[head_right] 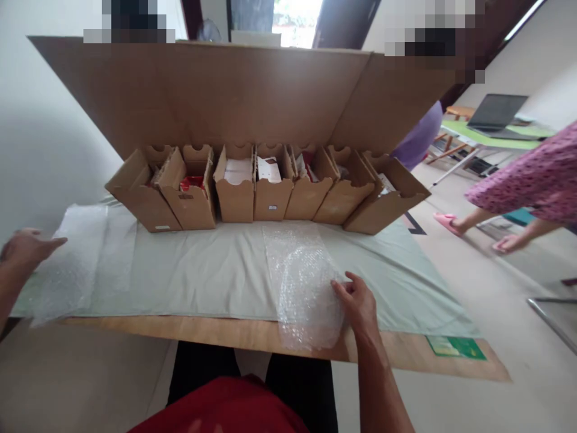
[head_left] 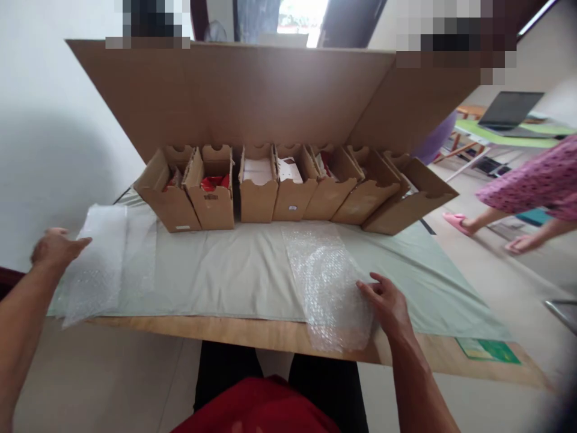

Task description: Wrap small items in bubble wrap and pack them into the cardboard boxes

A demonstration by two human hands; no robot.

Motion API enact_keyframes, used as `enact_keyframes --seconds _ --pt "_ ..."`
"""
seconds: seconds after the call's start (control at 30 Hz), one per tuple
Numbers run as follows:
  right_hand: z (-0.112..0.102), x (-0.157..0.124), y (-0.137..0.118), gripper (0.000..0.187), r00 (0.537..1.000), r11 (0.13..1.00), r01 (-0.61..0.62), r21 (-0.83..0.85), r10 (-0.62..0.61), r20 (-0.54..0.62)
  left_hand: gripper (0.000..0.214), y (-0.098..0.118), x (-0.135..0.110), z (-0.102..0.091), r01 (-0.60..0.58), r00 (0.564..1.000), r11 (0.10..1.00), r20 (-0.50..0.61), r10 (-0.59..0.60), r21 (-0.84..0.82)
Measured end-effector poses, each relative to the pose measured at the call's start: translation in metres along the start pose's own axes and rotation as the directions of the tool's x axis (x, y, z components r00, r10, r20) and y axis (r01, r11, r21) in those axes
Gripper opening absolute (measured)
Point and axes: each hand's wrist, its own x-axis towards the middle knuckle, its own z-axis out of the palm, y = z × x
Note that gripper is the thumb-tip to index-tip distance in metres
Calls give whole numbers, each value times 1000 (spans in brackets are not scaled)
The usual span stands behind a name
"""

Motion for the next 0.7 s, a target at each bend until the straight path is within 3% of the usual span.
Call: enact_keyframes --seconds 0.07,0.1,0.13,0.17,0.2,0.27,0.33,0.37,0.43,0.5,0.63,0.7 --pt "-5 -14 -2 70 999 979 -15 204 8 35 80 14 -12 12 82 982 992 -176 -65 92" --pt "-8 -23 -5 69 998 958 -37 284 20 63 81 25 -29 16 56 980 992 -198 -33 113" --pt "-10 -32 -7 68 995 938 -63 342 31 97 75 38 -53 18 -104 982 988 -148 120 110" --pt "-12 -41 -10 68 990 921 -89 379 41 132 66 54 -83 19 -311 945 947 -78 317 84" --pt "-13 -49 -13 67 985 909 -114 401 49 167 60 71 -118 18 -531 847 847 41 531 13" --pt "-15 -65 -19 66 967 882 -174 438 70 245 56 109 -191 14 -784 606 606 42 794 -136" --pt "-16 -80 -26 66 936 814 -279 509 111 335 60 148 -255 12 -882 394 405 97 914 -240" --pt "-16 -87 -29 67 913 758 -345 554 134 385 62 167 -279 13 -888 333 356 127 934 -291" --pt "-19 -100 -34 68 864 623 -466 628 168 475 66 198 -310 17 -871 281 316 145 949 -375" --pt "-23 -111 -37 67 831 486 -541 686 180 527 72 222 -323 24 -850 253 292 145 956 -440" --pt "-28 -131 -34 57 817 250 -576 778 172 550 81 251 -330 38 -809 167 198 106 980 -553" --pt "-27 -137 -30 52 809 190 -587 787 152 567 78 262 -336 43 -780 132 135 49 990 -612"
